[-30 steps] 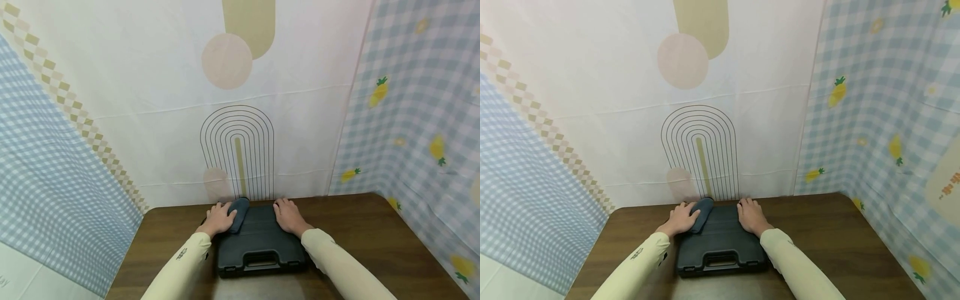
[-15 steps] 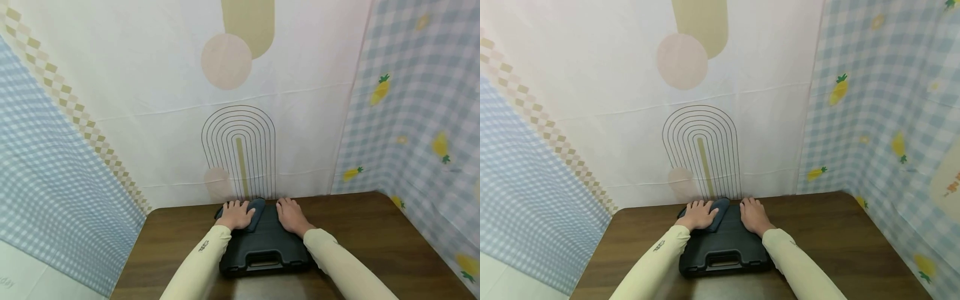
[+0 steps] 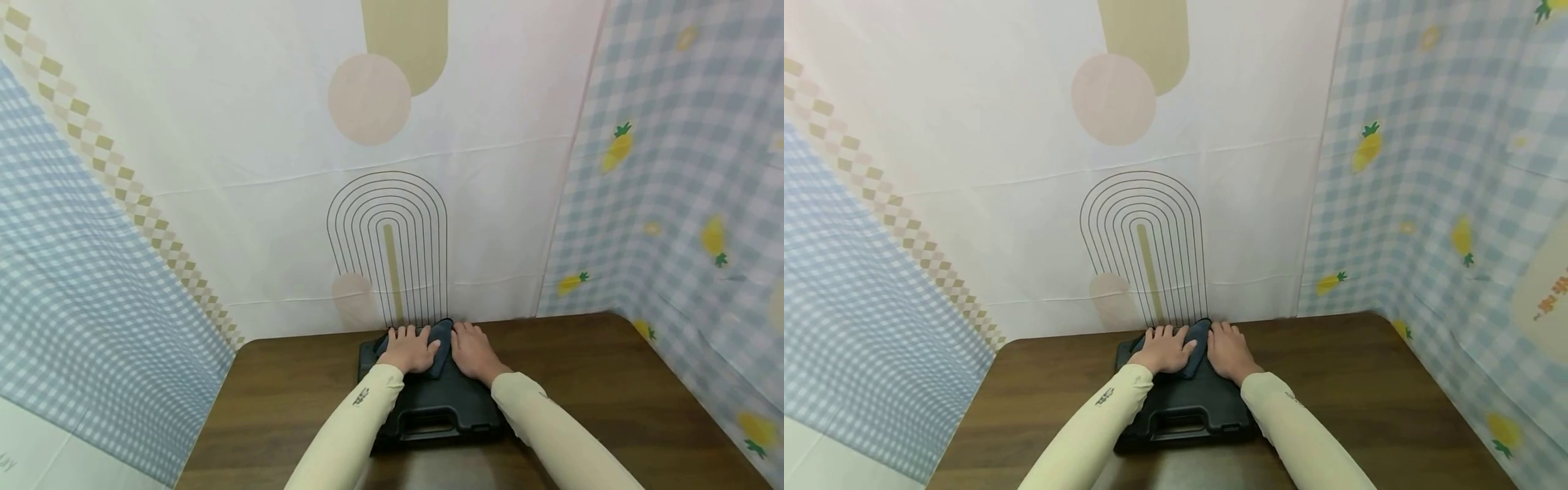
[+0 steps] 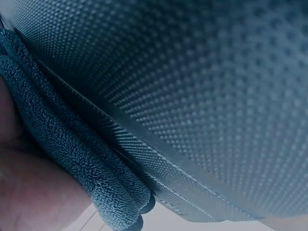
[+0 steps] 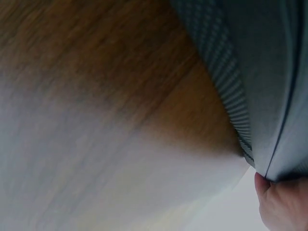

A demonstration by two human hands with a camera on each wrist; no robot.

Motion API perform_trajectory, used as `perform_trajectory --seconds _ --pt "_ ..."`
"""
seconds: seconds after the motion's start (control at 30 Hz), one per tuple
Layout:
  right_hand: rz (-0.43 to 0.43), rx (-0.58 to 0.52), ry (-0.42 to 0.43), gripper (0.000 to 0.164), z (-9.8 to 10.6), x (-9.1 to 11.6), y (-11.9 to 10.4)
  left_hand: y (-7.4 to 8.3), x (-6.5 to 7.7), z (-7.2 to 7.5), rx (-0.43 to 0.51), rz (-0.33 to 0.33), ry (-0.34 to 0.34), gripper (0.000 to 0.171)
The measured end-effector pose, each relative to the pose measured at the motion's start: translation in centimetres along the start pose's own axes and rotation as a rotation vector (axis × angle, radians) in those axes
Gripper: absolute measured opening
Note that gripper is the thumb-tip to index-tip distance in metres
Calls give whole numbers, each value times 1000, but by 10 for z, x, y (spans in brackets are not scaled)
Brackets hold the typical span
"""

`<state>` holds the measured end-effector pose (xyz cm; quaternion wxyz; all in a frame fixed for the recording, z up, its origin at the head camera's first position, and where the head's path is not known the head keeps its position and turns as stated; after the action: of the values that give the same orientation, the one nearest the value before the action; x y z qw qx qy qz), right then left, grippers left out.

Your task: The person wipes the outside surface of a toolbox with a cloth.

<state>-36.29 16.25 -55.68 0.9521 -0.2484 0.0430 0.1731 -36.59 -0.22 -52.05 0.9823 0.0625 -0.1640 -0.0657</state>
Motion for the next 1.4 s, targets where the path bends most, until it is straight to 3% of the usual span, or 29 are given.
perform_trajectory --seconds 0.13,0.4,0.63,0.8,0.97,1.17,1.27,1.4 --pt "-2 9 -1 43 0 -1 0 0 7 2 7 -6 12 63" --pt "-8 -2 0 43 0 -3 -2 -10 3 2 27 22 27 65" --pt "-3 -48 18 39 -2 0 -2 -44 -5 -3 75 38 71 66" --pt "-21 -78 30 38 1 4 2 -76 -1 0 111 49 111 66" --pt "-17 -96 40 37 2 5 5 -107 15 1 277 76 140 69" --pt "-28 -112 34 39 -2 4 6 -138 31 -5 590 89 61 75" --pt "-23 -125 38 38 -2 3 4 -143 36 -6 666 90 54 74" --pt "-18 -131 46 37 -1 3 2 -141 41 -11 689 77 93 76"
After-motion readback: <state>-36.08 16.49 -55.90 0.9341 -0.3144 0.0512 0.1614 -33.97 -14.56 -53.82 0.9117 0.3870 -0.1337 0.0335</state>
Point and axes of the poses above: each hand's wrist, its own x-axis away from the middle knuckle, its own z-axis out of the back of the hand, y = z × x, the point moved 3 cm from there along -x, towards the middle knuckle, and after that the axes turned 10 degrees about z, right-handed, at the moved point
